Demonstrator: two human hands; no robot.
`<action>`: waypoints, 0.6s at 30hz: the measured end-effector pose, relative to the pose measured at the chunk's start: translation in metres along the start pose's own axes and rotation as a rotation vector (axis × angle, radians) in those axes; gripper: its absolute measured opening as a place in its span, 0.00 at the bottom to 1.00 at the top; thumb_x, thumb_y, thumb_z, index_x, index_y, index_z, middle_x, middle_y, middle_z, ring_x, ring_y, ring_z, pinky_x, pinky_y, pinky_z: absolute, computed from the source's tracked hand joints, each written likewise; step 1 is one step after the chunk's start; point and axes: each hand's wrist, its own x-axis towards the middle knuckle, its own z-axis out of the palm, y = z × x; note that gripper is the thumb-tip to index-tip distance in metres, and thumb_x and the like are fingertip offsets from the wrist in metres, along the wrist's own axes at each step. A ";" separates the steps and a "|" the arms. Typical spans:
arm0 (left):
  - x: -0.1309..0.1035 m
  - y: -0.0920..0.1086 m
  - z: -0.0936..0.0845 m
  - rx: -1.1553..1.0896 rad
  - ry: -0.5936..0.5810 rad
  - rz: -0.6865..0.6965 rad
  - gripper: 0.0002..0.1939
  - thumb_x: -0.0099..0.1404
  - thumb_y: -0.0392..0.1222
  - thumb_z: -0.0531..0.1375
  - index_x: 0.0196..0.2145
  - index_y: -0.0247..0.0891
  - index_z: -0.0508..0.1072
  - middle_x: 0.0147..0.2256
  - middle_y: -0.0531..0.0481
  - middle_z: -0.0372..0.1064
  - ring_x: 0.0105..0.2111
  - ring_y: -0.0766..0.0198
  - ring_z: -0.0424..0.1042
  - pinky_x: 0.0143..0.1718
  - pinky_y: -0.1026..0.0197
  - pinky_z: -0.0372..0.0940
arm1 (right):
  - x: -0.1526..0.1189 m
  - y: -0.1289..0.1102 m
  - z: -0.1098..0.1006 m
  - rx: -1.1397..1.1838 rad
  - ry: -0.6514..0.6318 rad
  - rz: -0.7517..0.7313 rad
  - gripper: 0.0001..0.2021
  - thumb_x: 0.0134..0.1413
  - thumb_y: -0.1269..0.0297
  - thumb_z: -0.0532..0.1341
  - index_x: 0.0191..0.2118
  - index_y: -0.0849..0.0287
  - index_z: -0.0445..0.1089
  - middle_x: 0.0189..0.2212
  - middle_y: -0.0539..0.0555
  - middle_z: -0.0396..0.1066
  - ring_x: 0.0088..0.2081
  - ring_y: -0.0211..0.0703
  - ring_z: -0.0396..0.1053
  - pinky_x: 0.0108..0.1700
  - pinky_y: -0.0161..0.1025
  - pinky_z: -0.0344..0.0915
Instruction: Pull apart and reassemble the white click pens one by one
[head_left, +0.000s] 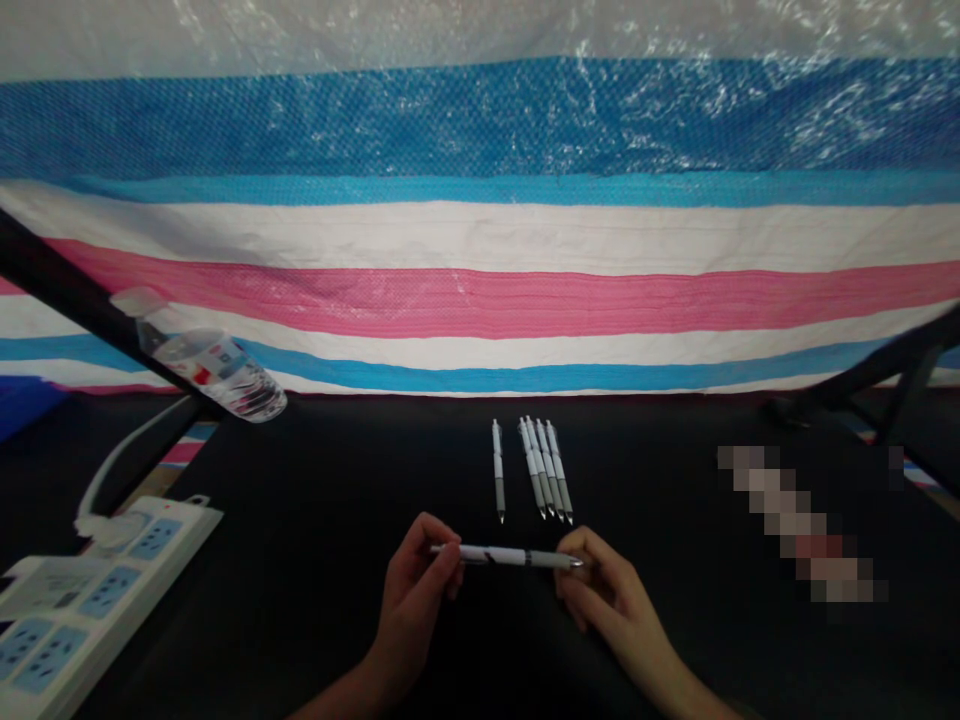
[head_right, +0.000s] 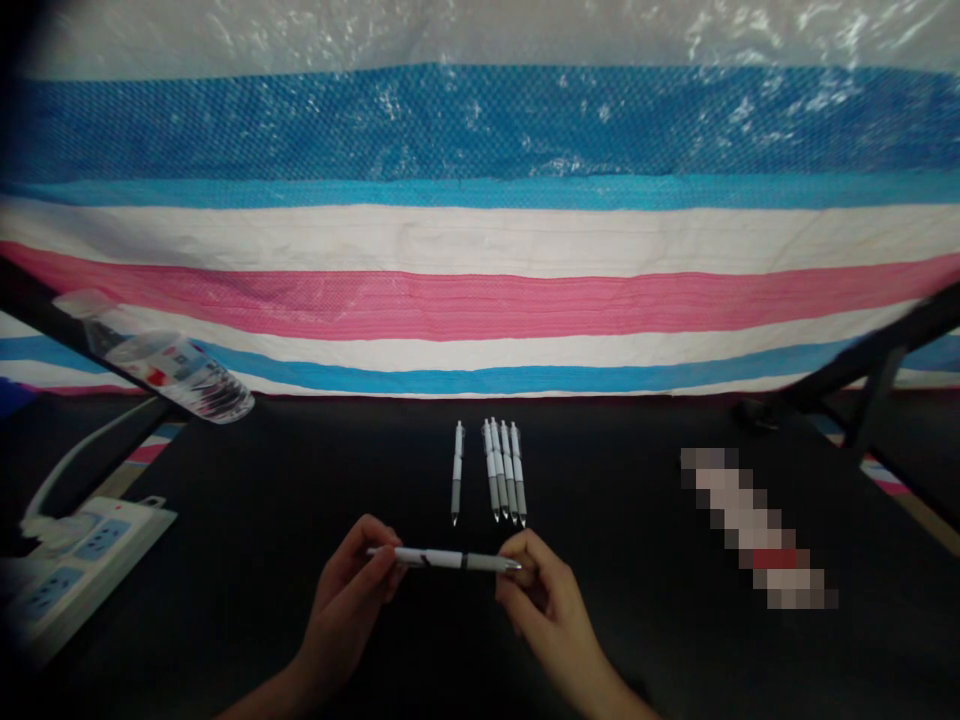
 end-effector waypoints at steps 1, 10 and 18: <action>0.000 0.000 0.000 0.003 0.001 -0.001 0.19 0.60 0.57 0.70 0.29 0.38 0.73 0.21 0.55 0.64 0.22 0.67 0.60 0.23 0.66 0.56 | 0.000 0.000 0.000 0.006 -0.006 0.008 0.26 0.58 0.36 0.63 0.29 0.58 0.69 0.21 0.46 0.64 0.19 0.33 0.57 0.21 0.31 0.52; 0.001 0.000 -0.001 0.001 -0.005 0.000 0.19 0.61 0.56 0.69 0.30 0.38 0.73 0.21 0.56 0.63 0.23 0.67 0.59 0.24 0.66 0.55 | 0.002 -0.004 -0.002 0.068 0.015 0.038 0.25 0.57 0.37 0.64 0.33 0.59 0.70 0.23 0.49 0.70 0.17 0.31 0.61 0.19 0.30 0.49; 0.003 0.006 -0.001 -0.025 0.037 0.003 0.18 0.61 0.55 0.70 0.30 0.38 0.73 0.22 0.56 0.63 0.23 0.68 0.58 0.24 0.66 0.55 | 0.003 -0.004 -0.001 0.145 0.036 0.045 0.22 0.54 0.43 0.70 0.33 0.59 0.71 0.24 0.51 0.74 0.20 0.36 0.68 0.20 0.30 0.61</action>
